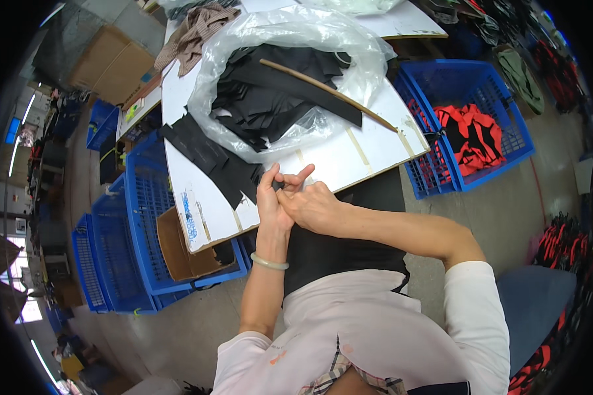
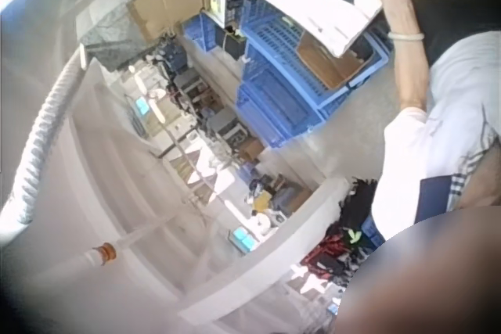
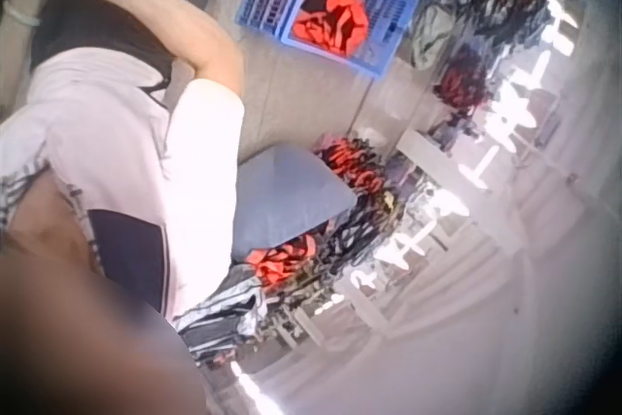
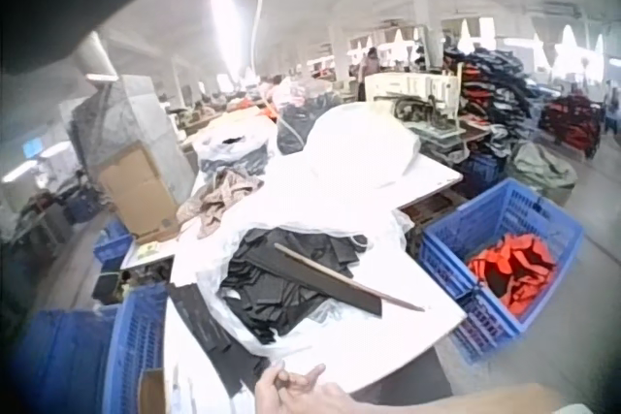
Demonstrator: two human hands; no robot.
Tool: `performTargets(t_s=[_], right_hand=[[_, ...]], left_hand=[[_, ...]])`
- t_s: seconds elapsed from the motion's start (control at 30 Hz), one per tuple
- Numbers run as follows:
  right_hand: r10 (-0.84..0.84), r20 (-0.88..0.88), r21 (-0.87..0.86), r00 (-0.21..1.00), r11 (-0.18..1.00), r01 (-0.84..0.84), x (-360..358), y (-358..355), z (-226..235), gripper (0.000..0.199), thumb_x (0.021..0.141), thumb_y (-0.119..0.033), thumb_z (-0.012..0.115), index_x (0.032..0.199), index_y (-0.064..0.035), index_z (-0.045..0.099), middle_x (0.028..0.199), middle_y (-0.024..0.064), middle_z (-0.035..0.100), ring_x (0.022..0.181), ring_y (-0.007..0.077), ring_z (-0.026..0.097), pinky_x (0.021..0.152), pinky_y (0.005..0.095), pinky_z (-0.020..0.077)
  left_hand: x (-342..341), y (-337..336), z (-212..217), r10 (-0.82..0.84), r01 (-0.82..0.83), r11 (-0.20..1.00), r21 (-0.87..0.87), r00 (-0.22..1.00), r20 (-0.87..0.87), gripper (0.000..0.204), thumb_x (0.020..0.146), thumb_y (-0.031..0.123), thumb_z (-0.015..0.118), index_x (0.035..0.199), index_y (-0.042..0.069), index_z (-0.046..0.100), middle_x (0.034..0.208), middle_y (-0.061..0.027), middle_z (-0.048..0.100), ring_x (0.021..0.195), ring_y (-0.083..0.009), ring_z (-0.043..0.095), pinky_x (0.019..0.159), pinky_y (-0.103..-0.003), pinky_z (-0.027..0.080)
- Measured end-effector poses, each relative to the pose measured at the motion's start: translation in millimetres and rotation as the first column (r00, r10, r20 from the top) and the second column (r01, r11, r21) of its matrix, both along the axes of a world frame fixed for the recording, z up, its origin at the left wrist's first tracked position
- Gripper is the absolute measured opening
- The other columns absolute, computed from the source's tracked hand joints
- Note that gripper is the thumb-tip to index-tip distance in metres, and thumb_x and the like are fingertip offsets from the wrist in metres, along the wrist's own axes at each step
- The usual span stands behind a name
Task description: Preparing and folding black fabric straps at an industrial workbench.
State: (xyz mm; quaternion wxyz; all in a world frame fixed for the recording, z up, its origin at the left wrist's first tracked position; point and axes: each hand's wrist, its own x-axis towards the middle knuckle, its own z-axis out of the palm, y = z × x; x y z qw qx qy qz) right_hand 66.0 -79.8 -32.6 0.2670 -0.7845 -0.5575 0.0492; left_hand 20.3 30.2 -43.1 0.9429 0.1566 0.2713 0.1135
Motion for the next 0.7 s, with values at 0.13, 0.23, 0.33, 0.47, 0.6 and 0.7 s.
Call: performTargets(t_s=[0.13,0.23,0.33,0.47,0.6,0.7], right_hand=[[0.009,0.195,0.126,0.981,0.992,-0.034,7,12,-5,0.020,0.075,-0.010,0.057,0.094,-0.0055,0.051,0.053,0.0126,0.056,0.044,0.0291,0.058,0.038,0.0385,0.0416],[0.017,0.130,0.102,0.991,0.994,-0.031,7,6,7,0.033,0.076,-0.009,0.056,0.109,-0.0102,0.052,0.053,0.0114,0.056,0.044,0.0270,0.058,0.037,0.0362,0.0384],[-0.029,0.105,-0.068,0.994,0.997,0.036,-9,-4,10,0.031,0.076,-0.009,0.057,0.107,-0.0100,0.052,0.052,0.0097,0.056,0.046,0.0260,0.060,0.038,0.0364,0.0403],[-0.057,0.176,0.074,0.983,0.996,0.044,0,3,-12,0.016,0.077,-0.012,0.056,0.093,-0.0091,0.056,0.055,0.0095,0.058,0.046,0.0244,0.060,0.037,0.0353,0.0410],[-0.015,0.196,0.086,0.980,0.996,-0.002,6,17,-13,0.023,0.075,-0.009,0.057,0.098,-0.0082,0.053,0.062,0.0137,0.060,0.052,0.0272,0.062,0.041,0.0362,0.0450],[0.002,0.011,0.237,1.000,0.972,-0.004,7,13,-13,0.023,0.075,-0.009,0.057,0.097,-0.0087,0.052,0.065,0.0155,0.060,0.054,0.0315,0.061,0.043,0.0377,0.0457]], left_hand=[[4,17,14,0.009,0.000,0.996,0.091,0.996,-0.090,0.028,0.088,0.022,0.053,0.064,0.009,0.046,0.073,-0.0208,0.062,0.103,-0.0435,0.056,0.098,-0.043,0.039],[4,25,24,0.028,-0.023,0.998,0.060,0.996,-0.087,0.028,0.088,0.022,0.054,0.064,0.008,0.049,0.074,-0.0204,0.063,0.102,-0.0432,0.057,0.095,-0.043,0.042],[1,30,16,0.114,-0.119,0.991,-0.061,0.991,-0.076,0.029,0.087,0.022,0.056,0.062,0.008,0.049,0.071,-0.0190,0.062,0.101,-0.0439,0.057,0.092,-0.043,0.044],[1,6,-8,-0.019,0.020,0.999,0.049,1.000,-0.014,0.029,0.087,0.017,0.056,0.062,0.008,0.046,0.057,-0.0133,0.053,0.100,-0.0424,0.058,0.092,-0.047,0.043],[-1,8,9,-0.038,0.028,0.987,0.158,0.998,0.057,0.030,0.089,0.017,0.053,0.061,0.006,0.049,0.058,-0.0166,0.055,0.112,-0.0411,0.052,0.096,-0.045,0.040],[-4,10,17,-0.124,0.109,0.984,0.142,0.987,0.103,0.031,0.090,0.019,0.052,0.062,0.006,0.052,0.064,-0.0195,0.059,0.116,-0.0400,0.049,0.101,-0.046,0.035]])
